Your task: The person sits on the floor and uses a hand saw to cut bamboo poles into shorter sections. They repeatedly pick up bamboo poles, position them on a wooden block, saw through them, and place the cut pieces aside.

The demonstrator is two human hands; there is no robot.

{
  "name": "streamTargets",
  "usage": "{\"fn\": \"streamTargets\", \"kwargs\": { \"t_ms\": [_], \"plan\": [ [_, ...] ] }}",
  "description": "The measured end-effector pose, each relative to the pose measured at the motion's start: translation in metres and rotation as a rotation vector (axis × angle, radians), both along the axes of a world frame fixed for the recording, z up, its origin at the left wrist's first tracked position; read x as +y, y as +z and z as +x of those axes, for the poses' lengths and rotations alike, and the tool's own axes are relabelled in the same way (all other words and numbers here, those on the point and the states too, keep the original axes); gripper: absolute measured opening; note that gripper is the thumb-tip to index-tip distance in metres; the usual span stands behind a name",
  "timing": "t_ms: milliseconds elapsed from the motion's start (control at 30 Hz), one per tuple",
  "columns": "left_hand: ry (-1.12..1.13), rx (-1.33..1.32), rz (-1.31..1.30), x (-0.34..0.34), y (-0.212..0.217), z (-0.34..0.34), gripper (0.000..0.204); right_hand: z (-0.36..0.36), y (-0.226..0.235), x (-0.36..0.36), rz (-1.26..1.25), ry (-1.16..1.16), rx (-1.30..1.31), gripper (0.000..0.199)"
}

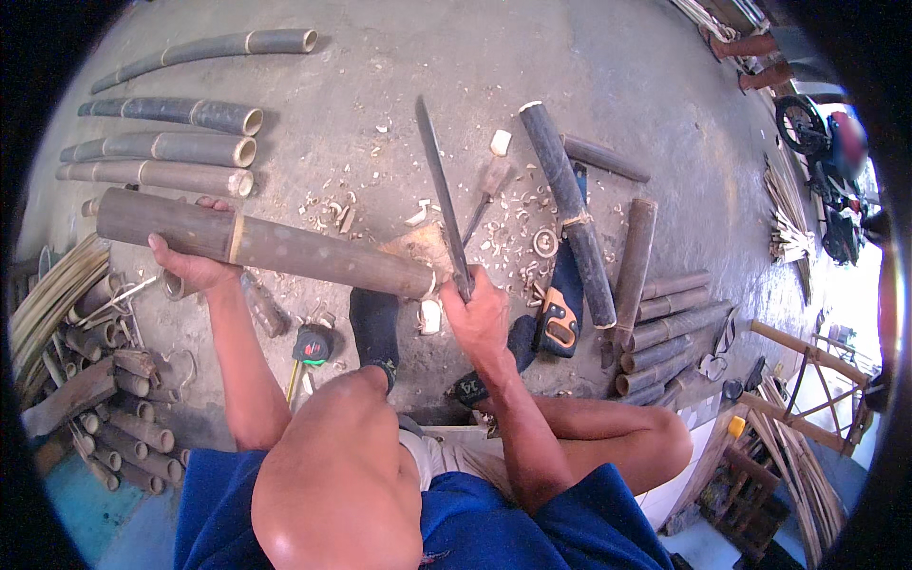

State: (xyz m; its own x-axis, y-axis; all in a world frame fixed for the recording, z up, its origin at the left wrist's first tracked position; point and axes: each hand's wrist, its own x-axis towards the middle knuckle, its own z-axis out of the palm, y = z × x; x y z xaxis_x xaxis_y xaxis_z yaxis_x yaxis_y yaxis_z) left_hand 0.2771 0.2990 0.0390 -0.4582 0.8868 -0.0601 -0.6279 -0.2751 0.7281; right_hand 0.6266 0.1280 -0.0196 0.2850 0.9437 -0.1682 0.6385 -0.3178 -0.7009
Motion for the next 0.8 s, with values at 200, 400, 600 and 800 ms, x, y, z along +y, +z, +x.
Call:
{"fn": "streamTargets", "kwargs": {
  "t_ms": [200, 400, 600, 800],
  "plan": [
    [0.043, -0.01, 0.044, 0.008, 0.004, 0.011, 0.081, -0.002, -0.012, -0.004, -0.42, 0.105, -0.174, 0.041],
    [0.008, 0.01, -0.033, 0.0, 0.002, 0.007, 0.085, 0.001, 0.01, -0.002, -0.067, 0.012, 0.063, 0.039],
    [-0.003, -0.025, -0.011, 0.005, -0.01, -0.002, 0.086, 0.003, -0.03, -0.017, -0.36, 0.138, -0.165, 0.043],
    [0.098, -0.048, -0.183, 0.006, -0.021, 0.006, 0.072, 0.016, -0.057, -0.038, -0.346, 0.082, 0.025, 0.063]
  ]
}}
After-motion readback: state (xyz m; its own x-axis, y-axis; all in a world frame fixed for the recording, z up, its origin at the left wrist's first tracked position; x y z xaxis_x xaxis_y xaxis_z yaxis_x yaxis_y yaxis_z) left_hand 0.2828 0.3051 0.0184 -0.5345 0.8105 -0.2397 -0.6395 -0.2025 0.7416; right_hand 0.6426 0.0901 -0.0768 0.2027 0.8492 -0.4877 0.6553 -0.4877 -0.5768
